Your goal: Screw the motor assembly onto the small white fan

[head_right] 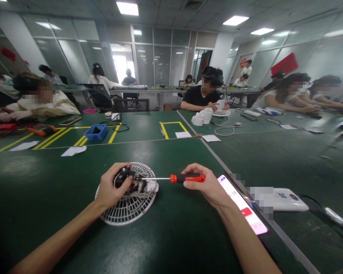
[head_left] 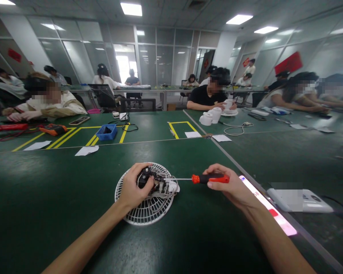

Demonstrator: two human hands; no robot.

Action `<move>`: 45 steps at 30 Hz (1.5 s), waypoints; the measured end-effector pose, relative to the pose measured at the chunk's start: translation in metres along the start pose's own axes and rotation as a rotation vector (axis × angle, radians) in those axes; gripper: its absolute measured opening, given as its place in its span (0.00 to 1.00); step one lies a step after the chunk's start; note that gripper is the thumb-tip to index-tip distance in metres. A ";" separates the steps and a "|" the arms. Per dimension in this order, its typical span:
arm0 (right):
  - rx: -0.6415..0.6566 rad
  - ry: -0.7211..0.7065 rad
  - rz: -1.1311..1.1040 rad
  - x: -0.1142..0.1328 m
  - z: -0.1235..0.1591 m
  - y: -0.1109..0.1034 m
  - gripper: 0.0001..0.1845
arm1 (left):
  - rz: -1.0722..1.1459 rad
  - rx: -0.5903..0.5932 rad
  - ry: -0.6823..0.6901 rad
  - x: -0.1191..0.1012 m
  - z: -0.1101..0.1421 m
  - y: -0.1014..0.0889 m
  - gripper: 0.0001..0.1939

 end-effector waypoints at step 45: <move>0.024 -0.021 0.091 -0.004 -0.001 -0.003 0.24 | -0.005 0.010 -0.020 -0.001 -0.001 -0.001 0.22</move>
Point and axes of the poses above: each hand's wrist, its own z-axis away from the middle knuckle, its own y-axis out of the palm, x = y × z, the point moved 10 cm from there along -z, towards the middle knuckle, and after that the axes turned 2 degrees about -z, right-handed, at the moved point
